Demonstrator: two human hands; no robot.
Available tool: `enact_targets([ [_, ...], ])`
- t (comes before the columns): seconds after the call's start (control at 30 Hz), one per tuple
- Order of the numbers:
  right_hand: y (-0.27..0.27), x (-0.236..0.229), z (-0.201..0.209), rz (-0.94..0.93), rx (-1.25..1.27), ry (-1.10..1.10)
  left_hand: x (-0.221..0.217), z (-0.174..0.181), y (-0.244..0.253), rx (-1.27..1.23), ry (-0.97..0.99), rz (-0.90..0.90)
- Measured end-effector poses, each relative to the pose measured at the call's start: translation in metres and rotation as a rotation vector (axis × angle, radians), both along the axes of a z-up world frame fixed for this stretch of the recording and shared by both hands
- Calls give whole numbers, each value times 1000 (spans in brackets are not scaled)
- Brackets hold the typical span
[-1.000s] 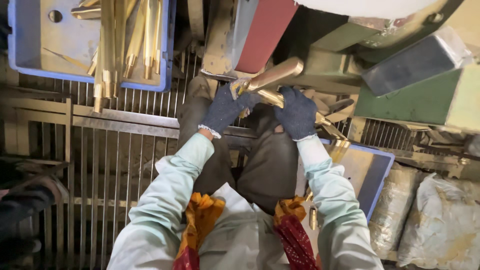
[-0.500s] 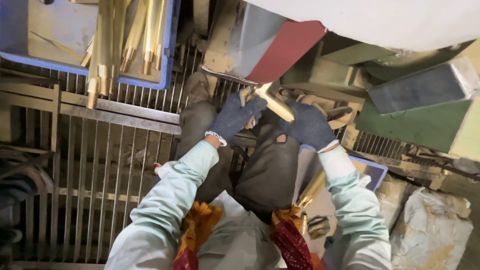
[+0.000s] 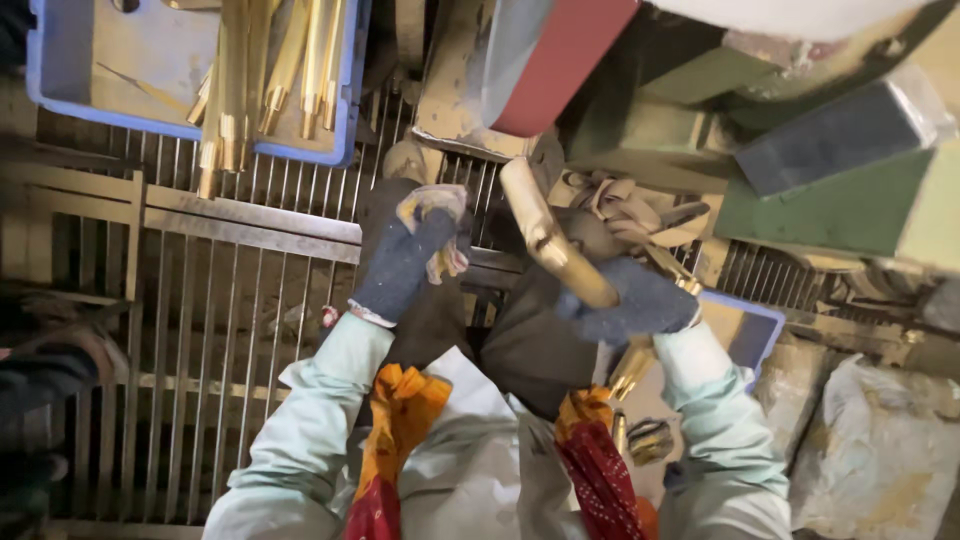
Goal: The person sits on a metal grate floor and uses a belt sander to polish brass-colored metal parts. They hold the parts with gloved hands, moving them against the rotating belt to smooth the surface. After polishing, the person removes their gloves and handles a small rectangular object, possibly a sanding block or tool, before the video ends.
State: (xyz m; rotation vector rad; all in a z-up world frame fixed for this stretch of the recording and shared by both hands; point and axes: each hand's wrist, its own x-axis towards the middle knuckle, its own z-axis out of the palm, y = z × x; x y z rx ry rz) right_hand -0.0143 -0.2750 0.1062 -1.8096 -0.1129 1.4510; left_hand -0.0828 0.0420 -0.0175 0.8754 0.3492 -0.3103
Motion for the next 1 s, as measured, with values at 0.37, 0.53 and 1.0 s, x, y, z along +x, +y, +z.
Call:
enact_targets([
  [0.37, 24, -79, -44, -428, 407, -841, -45, 106, -26, 209, -536, 152],
  [0.53, 64, -47, -95, -482, 277, -1100, -37, 107, -21, 335, -390, 109],
  [1.0, 115, 40, -129, -556, 335, -621, 51, 58, -14, 533, -338, 182],
])
